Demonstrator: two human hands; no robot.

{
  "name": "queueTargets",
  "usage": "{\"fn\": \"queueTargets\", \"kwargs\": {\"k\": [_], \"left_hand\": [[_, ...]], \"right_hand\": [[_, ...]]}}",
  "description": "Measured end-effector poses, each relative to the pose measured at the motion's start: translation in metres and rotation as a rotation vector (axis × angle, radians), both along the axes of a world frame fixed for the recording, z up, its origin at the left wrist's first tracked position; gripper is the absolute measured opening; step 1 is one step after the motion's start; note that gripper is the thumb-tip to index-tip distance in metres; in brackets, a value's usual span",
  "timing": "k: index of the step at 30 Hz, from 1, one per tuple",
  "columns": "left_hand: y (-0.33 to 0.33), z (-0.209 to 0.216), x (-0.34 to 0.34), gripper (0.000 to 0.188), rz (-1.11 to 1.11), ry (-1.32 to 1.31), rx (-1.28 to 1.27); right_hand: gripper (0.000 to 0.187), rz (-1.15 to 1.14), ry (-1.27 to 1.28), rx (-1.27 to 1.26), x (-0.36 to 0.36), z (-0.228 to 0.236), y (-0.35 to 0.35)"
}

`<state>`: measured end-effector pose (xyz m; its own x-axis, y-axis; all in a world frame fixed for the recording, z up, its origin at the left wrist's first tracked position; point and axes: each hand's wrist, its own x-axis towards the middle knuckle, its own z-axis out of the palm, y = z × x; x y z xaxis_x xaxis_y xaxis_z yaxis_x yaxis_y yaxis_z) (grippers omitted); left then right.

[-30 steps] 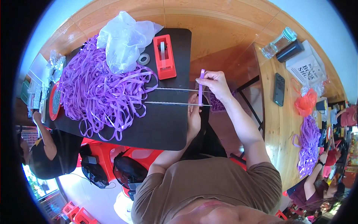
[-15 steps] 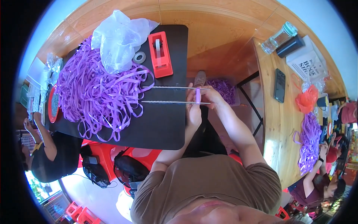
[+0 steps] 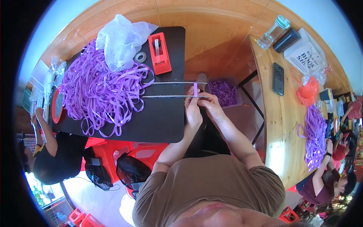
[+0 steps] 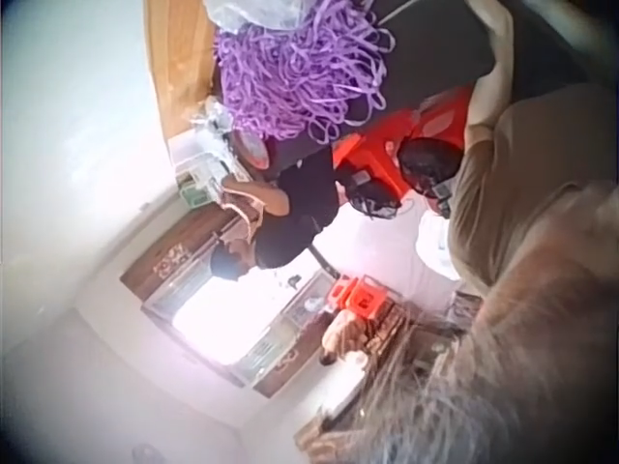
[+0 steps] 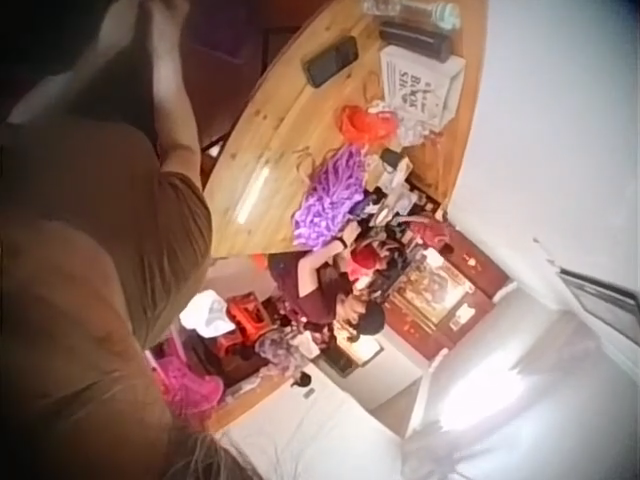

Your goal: The person wraps purple ribbon around a metal jig and secures the loops with adhesive tape.

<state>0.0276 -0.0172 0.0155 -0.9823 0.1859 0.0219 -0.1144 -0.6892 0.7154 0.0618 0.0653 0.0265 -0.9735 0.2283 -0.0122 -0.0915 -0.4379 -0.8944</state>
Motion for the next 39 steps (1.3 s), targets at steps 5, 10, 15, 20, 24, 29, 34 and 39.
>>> {"fn": "queueTargets", "kwargs": {"k": [5, 10, 15, 20, 24, 29, 34, 39], "left_hand": [[-0.002, 0.005, 0.003, 0.016, -0.028, -0.112, 0.036], [-0.007, 0.013, 0.014, 0.019, -0.072, -0.116, -0.005], [-0.01, 0.044, 0.033, 0.028, -0.017, -0.071, -0.11], [-0.013, 0.053, 0.035, 0.027, -0.03, -0.138, -0.082], [-0.021, 0.066, 0.033, 0.025, -0.095, -0.204, -0.072], [-0.032, 0.078, 0.024, 0.058, -0.282, -0.389, 0.002], [-0.044, 0.096, 0.018, 0.071, -0.387, -0.516, 0.023], [-0.054, 0.105, 0.01, 0.075, -0.541, -0.562, 0.11]], "right_hand": [[0.016, -0.061, -0.006, 0.008, 0.005, -0.006, -0.01], [0.014, -0.074, -0.033, -0.08, 0.009, -0.009, -0.017], [0.012, -0.022, -0.005, -0.146, 0.011, 0.007, -0.023], [0.012, -0.066, -0.041, -0.167, 0.012, 0.012, -0.027], [0.011, -0.047, -0.111, -0.201, 0.014, 0.03, -0.029], [0.012, -0.049, -0.139, -0.111, 0.027, 0.038, -0.02], [0.01, -0.314, -0.048, 0.112, 0.029, 0.056, 0.004], [0.016, -0.178, -0.043, 0.222, -0.012, 0.095, 0.022]]}}
